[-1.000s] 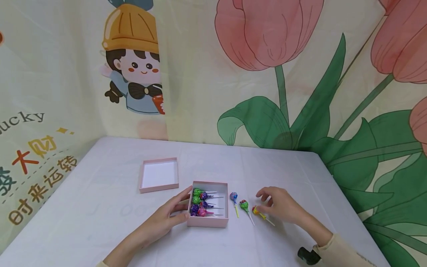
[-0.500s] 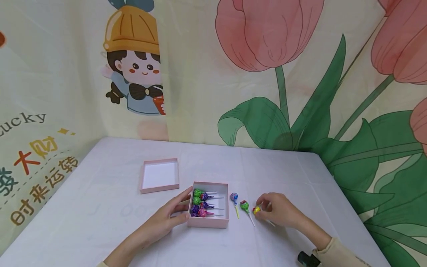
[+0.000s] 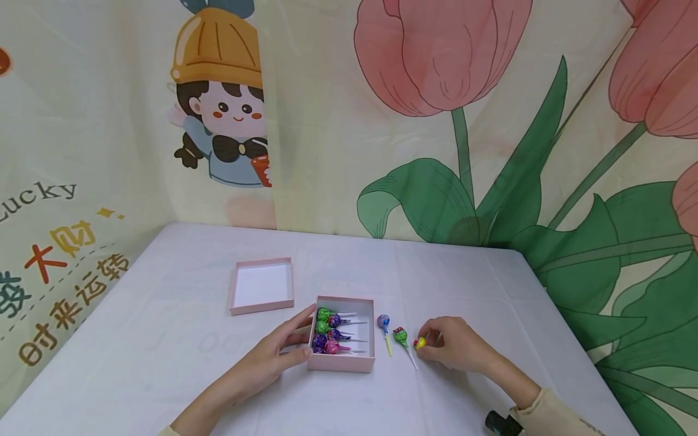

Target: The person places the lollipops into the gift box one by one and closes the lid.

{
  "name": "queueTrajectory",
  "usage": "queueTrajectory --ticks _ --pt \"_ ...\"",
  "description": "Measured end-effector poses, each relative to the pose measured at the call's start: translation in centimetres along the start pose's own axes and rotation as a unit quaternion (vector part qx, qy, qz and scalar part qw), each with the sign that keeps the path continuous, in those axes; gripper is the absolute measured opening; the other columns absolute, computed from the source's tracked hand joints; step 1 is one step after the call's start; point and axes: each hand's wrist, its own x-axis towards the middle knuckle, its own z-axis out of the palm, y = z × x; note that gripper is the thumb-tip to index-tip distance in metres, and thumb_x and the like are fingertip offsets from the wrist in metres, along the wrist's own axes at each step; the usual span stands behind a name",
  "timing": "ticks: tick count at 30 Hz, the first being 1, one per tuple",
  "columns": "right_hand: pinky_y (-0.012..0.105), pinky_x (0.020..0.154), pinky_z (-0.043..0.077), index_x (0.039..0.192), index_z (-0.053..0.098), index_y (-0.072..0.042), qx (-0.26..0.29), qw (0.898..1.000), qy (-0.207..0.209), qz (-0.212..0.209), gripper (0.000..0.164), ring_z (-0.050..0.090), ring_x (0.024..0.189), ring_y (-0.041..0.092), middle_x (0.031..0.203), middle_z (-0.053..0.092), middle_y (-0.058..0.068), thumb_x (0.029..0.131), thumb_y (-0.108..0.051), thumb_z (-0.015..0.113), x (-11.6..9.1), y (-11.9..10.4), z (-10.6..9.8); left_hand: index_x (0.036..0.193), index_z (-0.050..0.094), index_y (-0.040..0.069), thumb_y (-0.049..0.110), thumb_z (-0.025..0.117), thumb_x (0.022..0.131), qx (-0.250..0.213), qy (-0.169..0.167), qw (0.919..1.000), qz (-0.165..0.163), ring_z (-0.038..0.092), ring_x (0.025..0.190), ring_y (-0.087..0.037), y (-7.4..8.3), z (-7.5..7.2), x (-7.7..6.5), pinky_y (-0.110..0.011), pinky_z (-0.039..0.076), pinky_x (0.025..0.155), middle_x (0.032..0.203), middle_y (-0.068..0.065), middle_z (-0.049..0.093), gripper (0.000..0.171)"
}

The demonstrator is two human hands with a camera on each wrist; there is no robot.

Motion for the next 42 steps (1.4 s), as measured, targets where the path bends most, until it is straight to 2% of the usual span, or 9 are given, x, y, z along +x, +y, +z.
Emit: queueTrajectory --ticks 9,15,22,35,42 --pt "0.023 0.059 0.048 0.105 0.077 -0.018 -0.005 0.999 -0.011 -0.031 0.018 0.055 0.07 0.011 0.079 0.061 -0.009 0.09 -0.018 0.087 -0.1 0.0 -0.4 0.171 0.023 0.03 0.029 0.065 0.107 -0.005 0.002 1.0 -0.006 0.047 0.147 -0.04 -0.1 0.0 0.1 -0.066 0.035 0.118 0.171 -0.02 0.03 0.076" --pt "0.025 0.06 0.05 0.106 0.077 -0.02 -0.008 0.999 -0.014 -0.033 0.019 0.057 0.072 0.014 0.08 0.063 -0.009 0.09 -0.018 0.086 0.1 -0.3 -0.9 0.171 0.023 0.03 0.028 0.065 0.107 -0.008 -0.001 1.0 0.001 0.047 0.147 -0.04 -0.3 0.0 0.1 -0.064 0.035 0.118 0.171 -0.021 0.03 0.076" --pt "0.025 0.061 0.053 0.106 0.077 -0.019 -0.011 0.998 0.007 -0.055 0.019 0.059 0.072 0.016 0.083 0.065 -0.009 0.09 -0.014 0.086 0.7 -0.9 -1.9 0.171 0.023 0.03 0.027 0.065 0.107 -0.002 -0.002 1.0 0.007 0.048 0.146 -0.04 -0.3 0.0 0.1 -0.058 0.036 0.117 0.171 -0.021 0.031 0.076" --pt "0.023 0.068 0.057 0.111 0.077 -0.015 -0.012 0.992 0.032 -0.119 0.022 0.062 0.079 0.012 0.089 0.068 -0.008 0.091 -0.013 0.086 2.6 -5.2 -2.9 0.171 0.023 0.029 0.027 0.064 0.107 0.0 -0.003 1.0 0.009 0.048 0.146 -0.04 -0.3 0.0 0.1 -0.058 0.037 0.117 0.171 -0.021 0.031 0.076" --pt "0.024 0.065 0.056 0.113 0.077 -0.012 -0.005 0.987 0.033 -0.156 0.023 0.063 0.08 0.014 0.091 0.069 -0.006 0.092 -0.012 0.085 3.9 -7.5 -2.7 0.171 0.024 0.03 0.028 0.065 0.107 -0.001 0.001 1.0 0.003 0.047 0.147 -0.04 -0.5 0.0 0.2 -0.065 0.035 0.118 0.171 -0.021 0.031 0.076"
